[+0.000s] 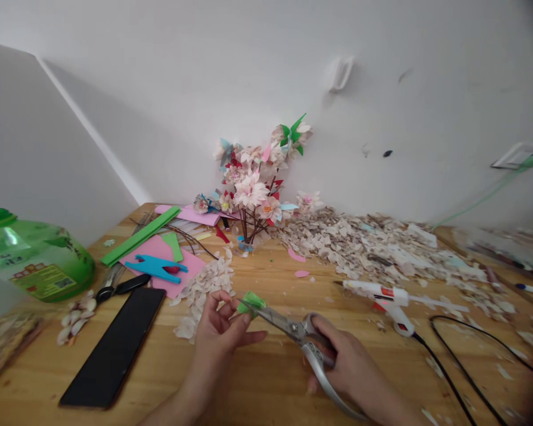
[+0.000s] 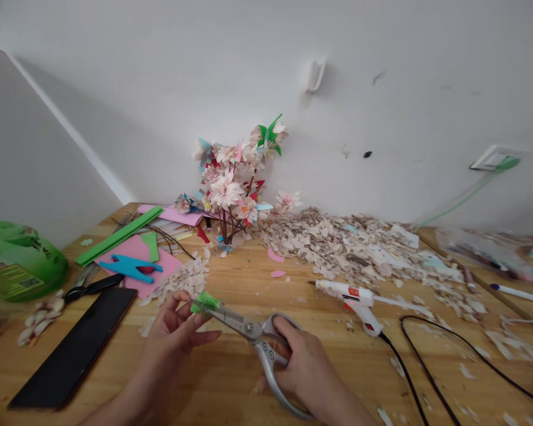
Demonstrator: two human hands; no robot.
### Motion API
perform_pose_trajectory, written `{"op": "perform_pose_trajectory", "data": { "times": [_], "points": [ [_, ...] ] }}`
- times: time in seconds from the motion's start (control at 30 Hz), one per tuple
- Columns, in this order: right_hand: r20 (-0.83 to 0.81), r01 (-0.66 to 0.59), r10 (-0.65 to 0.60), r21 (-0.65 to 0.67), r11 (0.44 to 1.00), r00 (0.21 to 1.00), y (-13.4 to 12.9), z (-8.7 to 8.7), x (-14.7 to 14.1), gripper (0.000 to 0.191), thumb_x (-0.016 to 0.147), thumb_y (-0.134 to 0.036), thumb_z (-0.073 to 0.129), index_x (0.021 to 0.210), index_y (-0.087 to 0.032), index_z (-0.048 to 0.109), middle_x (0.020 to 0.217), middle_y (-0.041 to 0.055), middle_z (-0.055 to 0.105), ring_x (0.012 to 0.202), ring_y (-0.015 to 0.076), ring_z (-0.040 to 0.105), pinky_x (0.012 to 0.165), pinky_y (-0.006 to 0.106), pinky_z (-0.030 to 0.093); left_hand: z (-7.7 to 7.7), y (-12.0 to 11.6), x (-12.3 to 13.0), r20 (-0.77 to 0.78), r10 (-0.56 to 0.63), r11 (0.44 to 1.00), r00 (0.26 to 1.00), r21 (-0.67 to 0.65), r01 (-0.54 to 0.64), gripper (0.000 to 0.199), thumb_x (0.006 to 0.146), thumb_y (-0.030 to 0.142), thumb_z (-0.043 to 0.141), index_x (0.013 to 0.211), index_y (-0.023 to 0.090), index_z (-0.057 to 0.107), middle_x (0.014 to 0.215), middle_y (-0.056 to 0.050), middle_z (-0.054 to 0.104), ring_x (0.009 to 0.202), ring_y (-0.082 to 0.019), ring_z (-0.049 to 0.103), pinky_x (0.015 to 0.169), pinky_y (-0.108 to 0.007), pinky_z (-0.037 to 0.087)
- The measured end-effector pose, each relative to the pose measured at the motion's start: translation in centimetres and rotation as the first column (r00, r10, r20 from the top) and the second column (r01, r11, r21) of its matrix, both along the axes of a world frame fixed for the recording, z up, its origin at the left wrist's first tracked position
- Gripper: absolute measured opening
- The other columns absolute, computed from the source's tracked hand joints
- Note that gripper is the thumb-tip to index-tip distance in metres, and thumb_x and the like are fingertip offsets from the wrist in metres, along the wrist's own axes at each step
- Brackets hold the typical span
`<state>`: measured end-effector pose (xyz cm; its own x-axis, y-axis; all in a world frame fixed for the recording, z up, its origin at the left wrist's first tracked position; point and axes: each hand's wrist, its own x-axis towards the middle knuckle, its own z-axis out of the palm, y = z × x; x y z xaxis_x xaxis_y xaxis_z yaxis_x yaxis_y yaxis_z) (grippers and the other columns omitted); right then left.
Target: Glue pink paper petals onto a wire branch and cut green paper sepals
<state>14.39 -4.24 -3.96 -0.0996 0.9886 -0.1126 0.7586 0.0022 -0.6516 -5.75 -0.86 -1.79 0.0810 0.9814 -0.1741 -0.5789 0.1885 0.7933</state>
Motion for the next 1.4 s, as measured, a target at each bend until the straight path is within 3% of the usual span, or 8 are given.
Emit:
{"op": "perform_pose_trajectory", "data": {
  "times": [0.1, 0.23, 0.33, 0.73, 0.9, 1.1, 1.27, 1.4],
  "points": [
    [0.026, 0.004, -0.004, -0.002, 1.000, 1.000, 0.0, 0.2, 0.0, 0.035, 0.049, -0.023, 0.070, 0.073, -0.023, 0.044, 0.063, -0.0067, 0.051, 0.057, 0.0134, 0.045, 0.051, 0.020, 0.035, 0.1, 0.0, 0.0, 0.007, 0.014, 1.000, 1.000, 0.003, -0.014, 0.043, 0.055, 0.012, 0.074, 0.077, 0.022, 0.039, 0.068, 0.007, 0.062, 0.066, -0.013, 0.062, 0.054, -0.032, 0.057],
    [0.000, -0.049, 0.049, 0.031, 0.998, 0.999, -0.1, 0.5, -0.2, 0.044, 0.050, -0.022, 0.070, 0.088, -0.022, 0.049, 0.088, 0.0003, 0.059, 0.075, 0.0197, 0.053, 0.065, 0.025, 0.041, 0.0, 0.1, 0.0, -0.010, -0.003, 1.000, 1.000, 0.005, 0.003, 0.042, 0.057, 0.015, 0.073, 0.077, 0.022, 0.038, 0.073, 0.005, 0.063, 0.069, -0.015, 0.064, 0.054, -0.032, 0.057],
    [-0.026, -0.060, 0.061, 0.030, 0.998, 0.998, -0.1, 0.7, -0.3, 0.047, 0.052, -0.022, 0.069, 0.094, -0.022, 0.048, 0.095, 0.0026, 0.058, 0.083, 0.0218, 0.054, 0.071, 0.027, 0.041, -0.1, 0.1, -0.1, -0.019, 0.006, 1.000, 1.000, 0.008, -0.006, 0.040, 0.059, 0.015, 0.073, 0.077, 0.022, 0.037, 0.073, 0.005, 0.063, 0.070, -0.015, 0.064, 0.054, -0.032, 0.057],
    [-0.033, -0.051, 0.052, 0.024, 0.998, 0.998, 0.1, -0.7, 0.2, 0.044, 0.053, -0.028, 0.069, 0.093, -0.023, 0.051, 0.087, -0.0009, 0.059, 0.076, 0.0199, 0.054, 0.065, 0.024, 0.042, -0.8, 0.5, -0.1, -0.014, -0.011, 1.000, 1.000, 0.024, 0.012, 0.043, 0.057, 0.015, 0.074, 0.079, 0.021, 0.038, 0.067, 0.007, 0.061, 0.062, -0.010, 0.059, 0.055, -0.033, 0.058],
    [-0.011, -0.040, 0.040, 0.031, 0.999, 0.999, 0.2, -0.7, 0.2, 0.032, 0.054, -0.027, 0.067, 0.079, -0.023, 0.047, 0.071, -0.0046, 0.056, 0.062, 0.0147, 0.048, 0.054, 0.021, 0.037, -0.8, 0.4, -0.2, -0.008, -0.021, 1.000, 1.000, 0.023, 0.021, 0.043, 0.058, 0.014, 0.074, 0.079, 0.021, 0.037, 0.068, 0.006, 0.062, 0.064, -0.010, 0.060, 0.056, -0.034, 0.058],
    [-0.019, -0.006, 0.006, -0.017, 1.000, 1.000, 0.3, -0.2, -0.2, 0.037, 0.049, -0.027, 0.072, 0.069, -0.023, 0.042, 0.060, -0.0076, 0.049, 0.055, 0.0115, 0.039, 0.049, 0.019, 0.033, -0.7, 0.4, -0.2, -0.003, -0.025, 1.000, 1.000, 0.017, 0.025, 0.041, 0.060, 0.014, 0.072, 0.079, 0.022, 0.037, 0.072, 0.004, 0.064, 0.069, -0.012, 0.062, 0.055, -0.031, 0.057],
    [-0.023, -0.011, 0.011, 0.003, 1.000, 1.000, 0.3, -0.1, -0.2, 0.032, 0.051, -0.024, 0.069, 0.069, -0.023, 0.042, 0.060, -0.0075, 0.048, 0.055, 0.0111, 0.039, 0.049, 0.019, 0.032, -0.5, 0.3, 0.0, 0.011, 0.008, 1.000, 1.000, -0.019, -0.008, 0.043, 0.055, 0.014, 0.075, 0.078, 0.021, 0.039, 0.071, 0.004, 0.063, 0.068, -0.014, 0.063, 0.052, -0.031, 0.057],
    [-0.041, -0.001, 0.000, -0.017, 1.000, 0.999, 0.3, 0.0, -0.2, 0.036, 0.049, -0.025, 0.071, 0.076, -0.022, 0.047, 0.069, -0.0052, 0.056, 0.062, 0.0138, 0.048, 0.054, 0.019, 0.037, -0.6, 0.3, 0.1, 0.015, 0.036, 0.999, 0.999, -0.024, -0.035, 0.044, 0.052, 0.015, 0.077, 0.075, 0.021, 0.040, 0.068, 0.006, 0.061, 0.064, -0.014, 0.062, 0.050, -0.032, 0.057]
  ]
}}
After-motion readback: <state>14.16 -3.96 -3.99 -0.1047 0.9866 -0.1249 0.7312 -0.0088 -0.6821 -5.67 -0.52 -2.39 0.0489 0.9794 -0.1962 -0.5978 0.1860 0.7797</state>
